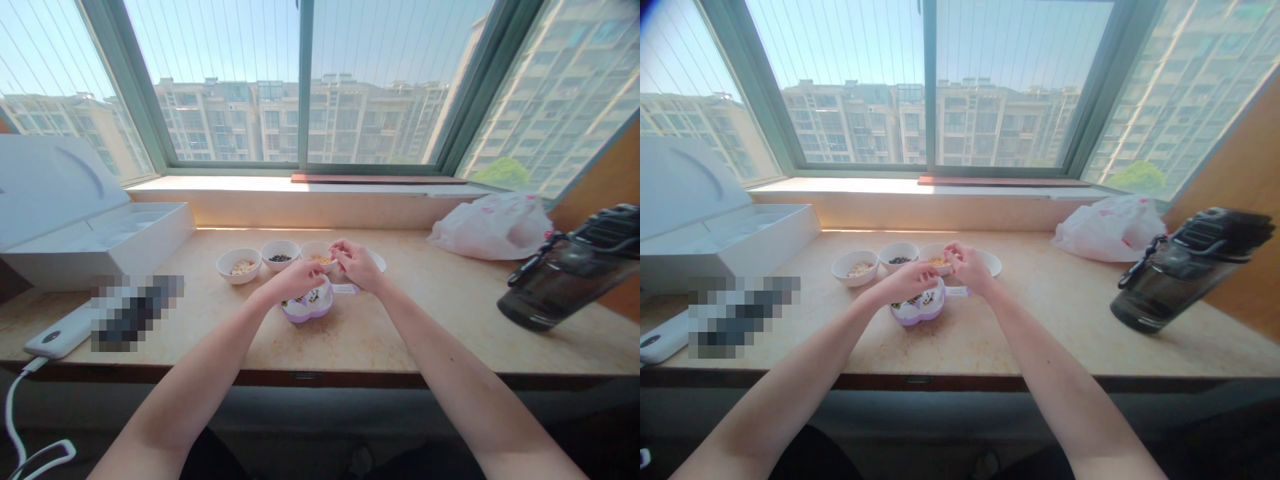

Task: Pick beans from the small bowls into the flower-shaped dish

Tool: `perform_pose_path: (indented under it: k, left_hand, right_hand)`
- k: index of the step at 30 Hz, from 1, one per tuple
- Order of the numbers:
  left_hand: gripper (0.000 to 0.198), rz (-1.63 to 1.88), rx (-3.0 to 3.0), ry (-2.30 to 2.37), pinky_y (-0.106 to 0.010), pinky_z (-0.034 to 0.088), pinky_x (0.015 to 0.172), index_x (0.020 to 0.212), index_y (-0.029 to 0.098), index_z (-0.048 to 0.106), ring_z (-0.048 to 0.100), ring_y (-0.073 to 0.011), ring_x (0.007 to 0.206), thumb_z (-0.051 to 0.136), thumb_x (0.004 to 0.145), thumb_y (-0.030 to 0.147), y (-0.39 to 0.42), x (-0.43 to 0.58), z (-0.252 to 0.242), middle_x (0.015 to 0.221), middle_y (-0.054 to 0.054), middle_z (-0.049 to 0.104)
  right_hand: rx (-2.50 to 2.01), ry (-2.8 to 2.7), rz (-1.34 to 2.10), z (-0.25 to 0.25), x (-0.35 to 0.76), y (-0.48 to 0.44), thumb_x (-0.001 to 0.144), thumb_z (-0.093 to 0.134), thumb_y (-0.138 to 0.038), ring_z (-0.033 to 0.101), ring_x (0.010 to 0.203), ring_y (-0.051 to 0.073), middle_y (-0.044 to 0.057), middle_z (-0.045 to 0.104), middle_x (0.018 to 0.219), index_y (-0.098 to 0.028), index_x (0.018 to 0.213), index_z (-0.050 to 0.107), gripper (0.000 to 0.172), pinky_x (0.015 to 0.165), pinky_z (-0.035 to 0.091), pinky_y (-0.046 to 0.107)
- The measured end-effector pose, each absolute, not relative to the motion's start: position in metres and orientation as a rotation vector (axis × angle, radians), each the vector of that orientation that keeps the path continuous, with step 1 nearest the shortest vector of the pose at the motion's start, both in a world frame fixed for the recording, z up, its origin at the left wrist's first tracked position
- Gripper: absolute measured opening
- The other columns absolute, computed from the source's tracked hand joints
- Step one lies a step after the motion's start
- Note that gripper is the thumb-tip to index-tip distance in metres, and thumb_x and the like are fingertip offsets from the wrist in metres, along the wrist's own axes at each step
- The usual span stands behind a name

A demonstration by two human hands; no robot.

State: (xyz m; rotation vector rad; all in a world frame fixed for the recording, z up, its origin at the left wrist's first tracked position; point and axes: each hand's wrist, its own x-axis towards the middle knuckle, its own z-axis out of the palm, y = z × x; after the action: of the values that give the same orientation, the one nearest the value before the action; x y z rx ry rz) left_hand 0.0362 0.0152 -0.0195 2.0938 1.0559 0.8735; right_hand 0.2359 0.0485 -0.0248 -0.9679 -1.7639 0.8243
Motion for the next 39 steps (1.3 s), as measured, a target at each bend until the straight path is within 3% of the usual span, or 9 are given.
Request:
perform_pose_path:
  k: [3,8,12,15,20,25,33,39]
  left_hand:
    - [0.017,0.671,2.289,1.001,-0.026,0.038,0.064,0.086,0.022,0.076,0.056,-0.0168,0.069,0.077,0.070,0.023,0.018,0.030,-0.022,0.086,-0.003,0.067]
    - [0.015,0.573,2.405,1.012,-0.027,0.038,0.060,0.072,0.023,0.073,0.056,-0.0171,0.064,0.082,0.061,0.018,0.026,0.025,-0.029,0.077,-0.002,0.066]
    - [0.008,0.588,2.441,0.995,-0.028,0.038,0.057,0.070,0.022,0.073,0.056,-0.0169,0.061,0.076,0.066,0.016,0.028,0.025,-0.032,0.077,-0.004,0.067]
    - [0.007,0.491,2.452,1.054,-0.029,0.038,0.057,0.076,0.021,0.073,0.056,-0.0170,0.062,0.070,0.072,0.016,0.026,0.027,-0.030,0.079,-0.004,0.068]
    - [0.015,0.233,2.475,1.175,-0.029,0.041,0.066,0.090,0.019,0.073,0.061,-0.0188,0.074,0.061,0.081,0.018,0.022,0.031,-0.025,0.091,-0.005,0.070]
    - [0.013,0.149,2.583,1.248,-0.030,0.041,0.070,0.082,0.017,0.070,0.060,-0.0201,0.078,0.059,0.087,0.023,0.020,0.033,-0.022,0.087,-0.006,0.070]
    - [0.019,0.248,2.552,1.226,-0.031,0.040,0.075,0.069,0.018,0.062,0.059,-0.0221,0.079,0.062,0.087,0.024,0.018,0.032,-0.024,0.082,-0.009,0.067]
    - [0.020,0.458,2.409,1.212,-0.032,0.037,0.071,0.074,0.020,0.059,0.055,-0.0199,0.072,0.053,0.092,0.025,0.021,0.029,-0.021,0.079,-0.005,0.063]
  right_hand:
    - [-1.020,-1.693,0.743,-0.026,0.240,0.055,0.092,0.055,-0.053,0.051,0.054,0.013,0.001,0.066,0.078,-0.023,0.092,0.061,0.031,0.054,0.039,0.029]
    - [-1.313,-1.602,0.449,-0.019,0.254,0.062,0.096,0.049,-0.041,0.059,0.064,0.018,0.005,0.068,0.078,-0.022,0.081,0.060,0.026,0.064,0.041,0.032]
    - [-1.542,-1.640,0.262,-0.016,0.264,0.064,0.092,0.056,-0.029,0.064,0.080,0.023,0.009,0.072,0.084,-0.021,0.079,0.063,0.017,0.073,0.042,0.034]
    - [-1.647,-1.688,0.197,-0.017,0.267,0.064,0.088,0.061,-0.023,0.066,0.082,0.023,0.010,0.074,0.090,-0.020,0.084,0.068,0.008,0.075,0.043,0.033]
    - [-1.760,-1.726,0.136,-0.019,0.268,0.062,0.086,0.060,-0.022,0.067,0.084,0.022,0.008,0.075,0.093,-0.019,0.090,0.071,0.013,0.070,0.043,0.030]
    - [-1.802,-1.734,0.113,-0.018,0.270,0.061,0.087,0.060,-0.025,0.068,0.086,0.022,0.008,0.076,0.094,-0.019,0.092,0.072,0.014,0.068,0.043,0.030]
    - [-1.847,-1.710,0.085,-0.016,0.271,0.062,0.088,0.059,-0.031,0.069,0.088,0.024,0.009,0.076,0.097,-0.020,0.092,0.072,0.017,0.071,0.045,0.031]
    - [-1.858,-1.760,0.041,-0.019,0.275,0.064,0.092,0.052,-0.029,0.070,0.091,0.027,0.011,0.077,0.098,-0.019,0.094,0.074,0.025,0.071,0.045,0.032]
